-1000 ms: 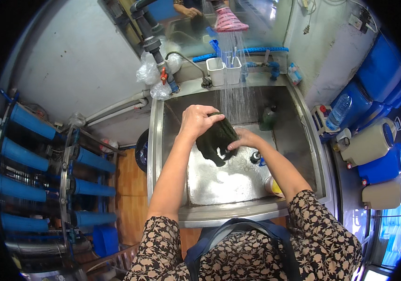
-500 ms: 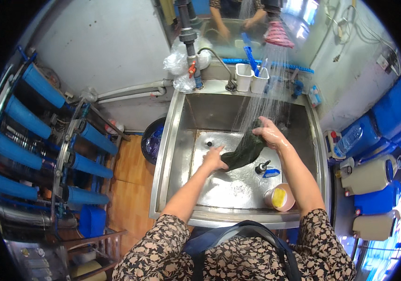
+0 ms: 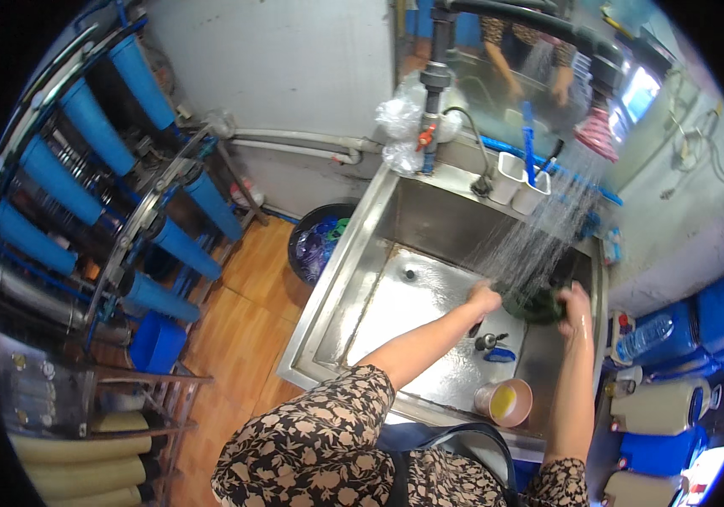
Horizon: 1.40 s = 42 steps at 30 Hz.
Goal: The person wipes a glass window and a metal counter with a green cloth, then rinses the cloth at a sink and repeats the wiping. The person also moves several large water containers on the counter and places a small cup and a bottle cap on the surface.
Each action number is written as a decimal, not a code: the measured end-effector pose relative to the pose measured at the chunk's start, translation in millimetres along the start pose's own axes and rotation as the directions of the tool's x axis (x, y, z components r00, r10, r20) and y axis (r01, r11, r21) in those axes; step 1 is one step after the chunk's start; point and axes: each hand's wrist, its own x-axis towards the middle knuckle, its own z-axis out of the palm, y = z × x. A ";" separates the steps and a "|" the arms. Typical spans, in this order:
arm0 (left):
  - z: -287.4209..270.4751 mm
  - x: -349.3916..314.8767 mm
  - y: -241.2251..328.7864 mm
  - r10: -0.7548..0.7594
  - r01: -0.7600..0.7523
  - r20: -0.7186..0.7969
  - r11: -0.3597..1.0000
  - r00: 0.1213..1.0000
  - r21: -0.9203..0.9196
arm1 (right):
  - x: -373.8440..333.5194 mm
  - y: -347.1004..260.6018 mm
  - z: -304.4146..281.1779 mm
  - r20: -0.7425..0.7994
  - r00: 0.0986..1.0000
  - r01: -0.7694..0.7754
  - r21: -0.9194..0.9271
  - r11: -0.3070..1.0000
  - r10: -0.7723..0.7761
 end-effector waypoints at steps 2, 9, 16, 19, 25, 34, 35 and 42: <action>-1.1 -7.8 14.9 0.173 -0.168 -0.008 0.967 0.985 0.193 | 10.0 44.4 -22.9 -0.171 0.974 -0.199 -0.319 0.927 0.150; -10.0 -29.2 37.1 0.086 -0.019 0.257 0.967 0.962 -0.253 | 18.3 141.3 24.6 0.413 0.772 -0.632 0.424 0.649 0.482; -39.6 4.0 -8.0 -0.036 -0.057 -0.126 0.749 0.991 -0.661 | 35.6 103.2 90.4 0.110 0.863 -0.473 0.519 0.712 0.493; -27.9 4.5 -15.7 -0.069 0.049 0.017 0.485 0.997 -0.873 | 38.7 103.6 93.8 0.180 0.872 -0.470 0.565 0.678 0.455; -33.2 18.2 13.4 0.098 -0.097 -0.055 0.496 0.994 -0.863 | 10.9 135.8 88.0 0.082 0.930 -0.344 0.530 0.775 0.357; -33.1 -24.5 5.7 0.638 -0.653 -0.159 0.700 0.754 -0.288 | 18.9 131.0 96.0 0.279 0.903 -0.429 0.557 0.711 0.327; -33.4 -25.1 1.7 0.593 -0.637 -0.237 0.686 0.769 -0.351 | 29.3 128.4 97.6 0.085 0.914 -0.375 0.548 0.748 0.396; -16.5 -19.7 -16.4 -0.317 0.009 -0.371 0.771 0.873 -0.637 | 28.9 115.9 110.5 0.119 0.962 0.257 -0.089 0.962 -0.246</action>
